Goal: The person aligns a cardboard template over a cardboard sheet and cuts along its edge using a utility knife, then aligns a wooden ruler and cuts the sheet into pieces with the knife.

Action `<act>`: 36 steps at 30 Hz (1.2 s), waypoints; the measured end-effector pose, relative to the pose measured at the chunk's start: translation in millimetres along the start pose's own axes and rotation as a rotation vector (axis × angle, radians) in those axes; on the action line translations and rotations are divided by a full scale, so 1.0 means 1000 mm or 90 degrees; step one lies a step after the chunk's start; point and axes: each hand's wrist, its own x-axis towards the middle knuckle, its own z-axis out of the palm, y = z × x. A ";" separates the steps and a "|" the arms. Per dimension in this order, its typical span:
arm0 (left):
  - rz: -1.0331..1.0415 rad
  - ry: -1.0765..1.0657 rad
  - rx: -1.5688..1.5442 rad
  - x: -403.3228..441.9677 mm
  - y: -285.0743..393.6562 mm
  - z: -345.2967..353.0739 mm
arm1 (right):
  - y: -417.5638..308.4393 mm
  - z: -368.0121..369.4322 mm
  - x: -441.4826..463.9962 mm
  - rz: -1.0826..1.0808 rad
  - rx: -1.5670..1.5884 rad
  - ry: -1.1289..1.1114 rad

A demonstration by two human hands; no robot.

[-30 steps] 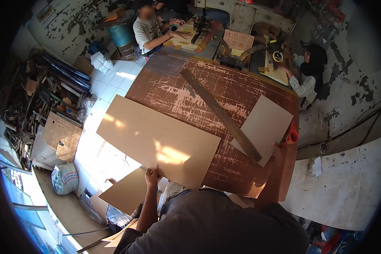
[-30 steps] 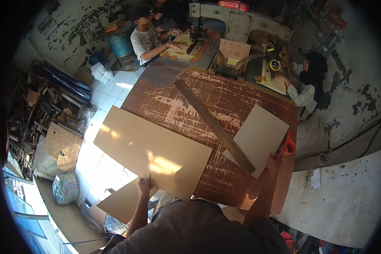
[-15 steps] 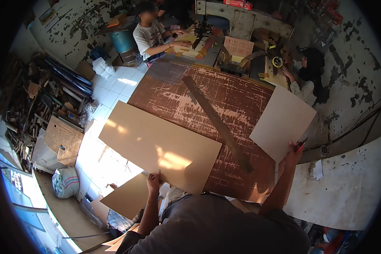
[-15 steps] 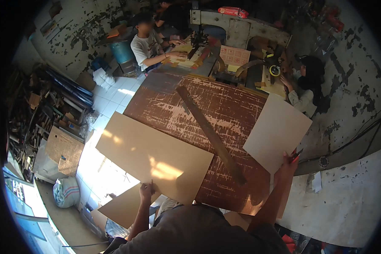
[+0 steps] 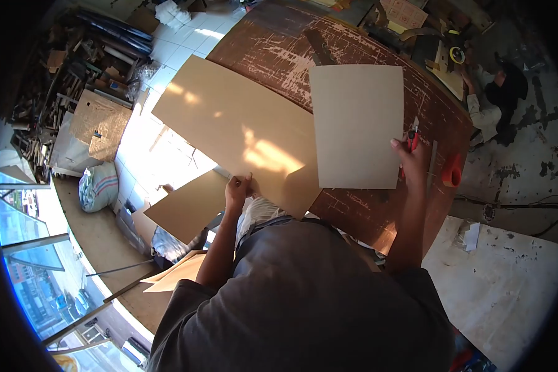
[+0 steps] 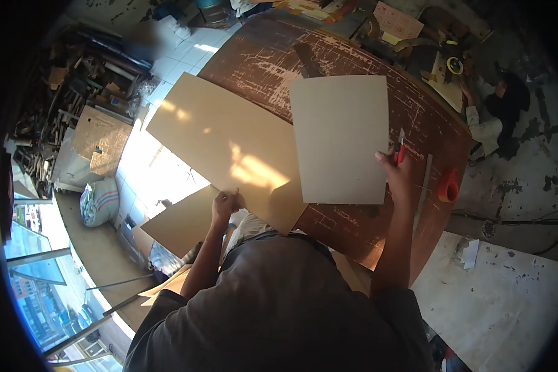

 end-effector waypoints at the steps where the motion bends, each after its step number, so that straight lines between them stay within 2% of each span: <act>1: -0.008 -0.039 -0.008 -0.002 -0.004 0.000 | 0.004 0.018 0.002 0.038 0.000 -0.061; 3: -0.032 -0.094 0.007 -0.007 -0.012 0.001 | 0.016 0.049 0.011 0.078 0.000 -0.131; 4: -0.037 -0.084 0.007 -0.011 -0.011 0.003 | 0.024 0.064 0.017 0.050 -0.028 -0.163; 6: -0.069 -0.168 0.038 -0.026 -0.008 0.003 | 0.048 0.096 0.032 0.029 -0.053 -0.210; 8: -0.061 -0.171 0.071 -0.044 -0.001 0.006 | 0.070 0.122 0.050 -0.027 -0.106 -0.259; 10: -0.028 -0.208 0.119 -0.052 0.003 0.009 | 0.057 0.146 0.049 -0.030 -0.084 -0.285; 12: -0.037 -0.192 0.109 -0.053 -0.008 0.012 | 0.061 0.169 0.056 -0.064 -0.221 -0.298; 13: -0.028 -0.183 0.128 -0.055 -0.005 0.013 | 0.074 0.187 0.055 -0.080 -0.104 -0.277; 16: 0.004 -0.158 0.165 -0.050 -0.007 0.017 | 0.079 0.213 0.053 -0.115 -0.144 -0.341; 20: 0.014 -0.143 0.209 -0.053 0.003 0.020 | 0.049 0.224 0.031 -0.182 -0.366 -0.358; 29: -0.037 -0.125 0.161 -0.056 0.010 0.023 | 0.057 0.228 0.012 -0.216 -0.412 -0.332; 36: -0.012 -0.112 0.165 -0.052 -0.001 0.025 | 0.064 0.226 0.008 -0.247 -0.393 -0.304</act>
